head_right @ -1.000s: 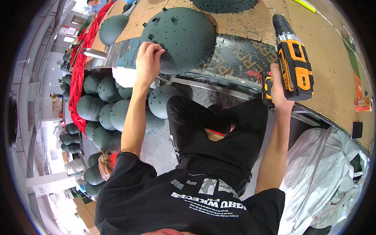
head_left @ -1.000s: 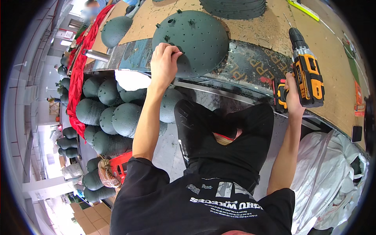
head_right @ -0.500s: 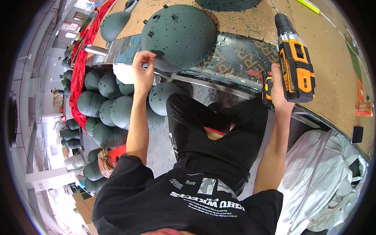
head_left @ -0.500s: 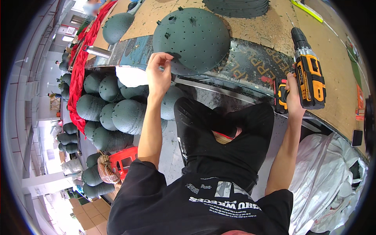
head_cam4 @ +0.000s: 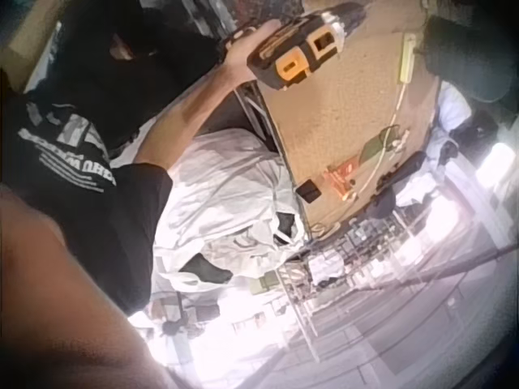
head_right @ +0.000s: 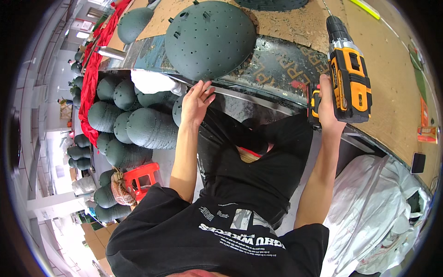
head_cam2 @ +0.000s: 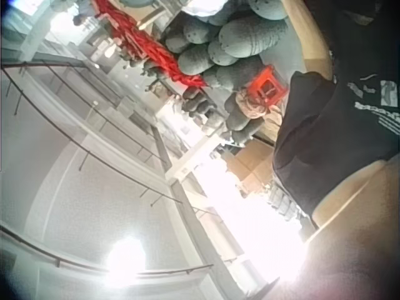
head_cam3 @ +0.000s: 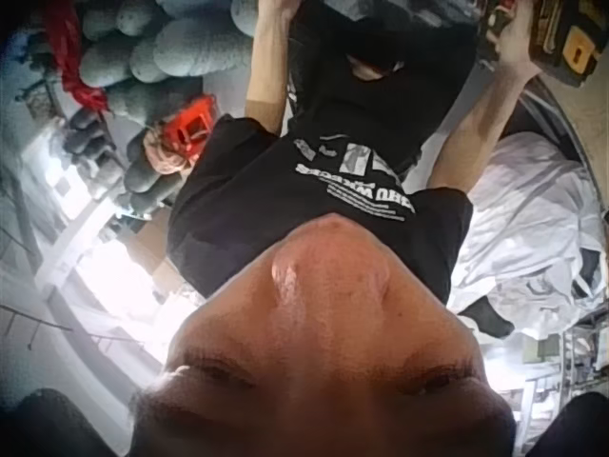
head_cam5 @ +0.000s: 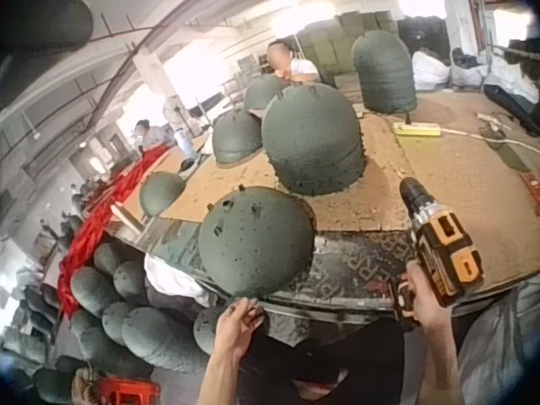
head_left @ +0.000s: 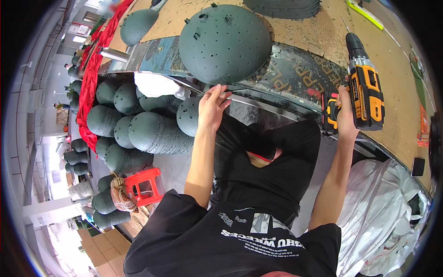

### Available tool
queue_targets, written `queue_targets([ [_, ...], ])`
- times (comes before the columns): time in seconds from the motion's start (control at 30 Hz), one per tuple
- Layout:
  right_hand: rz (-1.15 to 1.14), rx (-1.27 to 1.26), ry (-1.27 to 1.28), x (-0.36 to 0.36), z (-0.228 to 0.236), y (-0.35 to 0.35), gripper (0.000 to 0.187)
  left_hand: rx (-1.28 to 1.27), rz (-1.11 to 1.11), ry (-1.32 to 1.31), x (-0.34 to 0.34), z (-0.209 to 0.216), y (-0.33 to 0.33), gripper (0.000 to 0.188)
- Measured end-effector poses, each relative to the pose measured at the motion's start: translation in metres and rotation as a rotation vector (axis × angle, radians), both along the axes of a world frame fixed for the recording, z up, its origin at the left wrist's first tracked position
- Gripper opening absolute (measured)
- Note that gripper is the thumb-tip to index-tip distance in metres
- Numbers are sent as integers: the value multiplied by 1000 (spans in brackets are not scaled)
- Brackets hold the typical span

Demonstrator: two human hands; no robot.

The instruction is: The person places a plastic dome on a work table, holds it by hand, and drills holes into it using a power drill while rotating the dome.

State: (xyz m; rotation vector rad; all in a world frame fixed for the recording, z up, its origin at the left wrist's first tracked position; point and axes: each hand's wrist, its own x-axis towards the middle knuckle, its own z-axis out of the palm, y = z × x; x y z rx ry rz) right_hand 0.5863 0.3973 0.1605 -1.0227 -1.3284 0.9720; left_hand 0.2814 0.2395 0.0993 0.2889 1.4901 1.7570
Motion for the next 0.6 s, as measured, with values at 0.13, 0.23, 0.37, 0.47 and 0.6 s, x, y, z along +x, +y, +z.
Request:
queue_targets([
  [0.13, -22, -39, -1, -1, -2, 0, 11, 101, 59, -270, -3, -6, 9, 22],
  [0.23, -23, -45, -28, -1, -2, 0, 12, 284, 68, -300, -8, -12, 12, 15],
  [0.37, -32, -12, -20, 0, -4, 2, 13, 466, 90, -277, 2, 5, 34, 16],
  [0.47, -51, -19, -44, 1, -2, -1, 12, 628, 20, -220, 13, 28, 46, 24],
  [0.6, -36, 2, -67, 0, -4, 0, 5, 680, 48, -146, 3, 34, 52, 30],
])
